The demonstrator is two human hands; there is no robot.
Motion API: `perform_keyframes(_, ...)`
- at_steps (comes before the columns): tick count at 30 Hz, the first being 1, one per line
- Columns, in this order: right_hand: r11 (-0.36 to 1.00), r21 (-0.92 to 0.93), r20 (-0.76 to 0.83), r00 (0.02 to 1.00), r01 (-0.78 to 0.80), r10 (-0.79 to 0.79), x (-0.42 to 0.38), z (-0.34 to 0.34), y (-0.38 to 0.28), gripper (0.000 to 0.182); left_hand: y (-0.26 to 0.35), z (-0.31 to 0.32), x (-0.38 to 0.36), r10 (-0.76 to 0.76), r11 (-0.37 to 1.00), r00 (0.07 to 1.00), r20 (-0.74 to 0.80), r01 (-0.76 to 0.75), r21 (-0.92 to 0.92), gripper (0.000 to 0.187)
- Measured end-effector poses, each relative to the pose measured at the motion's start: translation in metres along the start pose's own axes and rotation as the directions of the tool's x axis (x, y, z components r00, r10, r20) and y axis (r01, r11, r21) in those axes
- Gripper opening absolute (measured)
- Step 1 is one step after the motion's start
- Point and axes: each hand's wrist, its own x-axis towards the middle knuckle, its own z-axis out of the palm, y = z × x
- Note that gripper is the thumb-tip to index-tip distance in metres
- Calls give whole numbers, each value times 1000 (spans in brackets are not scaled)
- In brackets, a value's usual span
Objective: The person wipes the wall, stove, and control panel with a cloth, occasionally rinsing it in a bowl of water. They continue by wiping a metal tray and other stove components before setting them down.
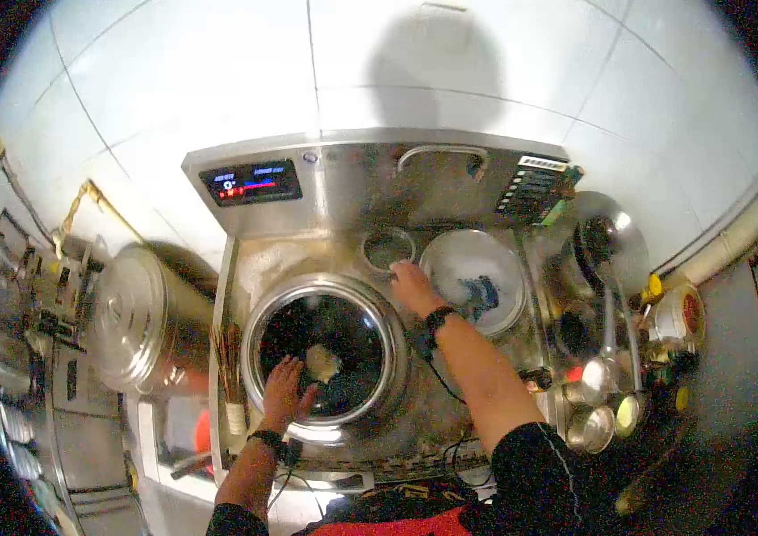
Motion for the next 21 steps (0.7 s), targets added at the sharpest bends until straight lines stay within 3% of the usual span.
perform_keyframes(3,997,-56,55,997,59,-56,35,26,-10,32,-2,-1,-2,-109,994,994,-16,108,-6,63)
perform_keyframes(5,917,-248,210,907,-313,366,40,33,-25,36,-7,4,-1,-101,995,995,-21,101,23,64)
perform_keyframes(6,916,-250,227,901,-313,370,39,42,-26,36,-8,4,-2,-97,995,993,-65,97,-4,64)
perform_keyframes(8,854,-146,123,847,-500,517,39,56,-30,43,-9,1,-1,-102,995,989,-103,100,-27,65)
perform_keyframes(11,891,-145,135,884,-429,448,28,71,-23,50,-8,-1,1,-112,993,987,-120,106,-52,64)
perform_keyframes(15,881,-86,194,860,-464,472,17,73,17,45,-9,-2,-1,-87,996,985,-151,85,-17,62)
perform_keyframes(17,872,-40,623,670,-488,403,18,36,8,40,-8,-4,2,-91,996,983,-157,90,-14,61)
perform_keyframes(19,888,-38,547,734,-459,403,17,31,5,31,-6,-5,1,-121,993,983,-140,121,-5,61)
perform_keyframes(21,975,-70,273,936,-209,221,24,30,-2,33,-6,-5,2,-121,993,981,-149,120,-15,61)
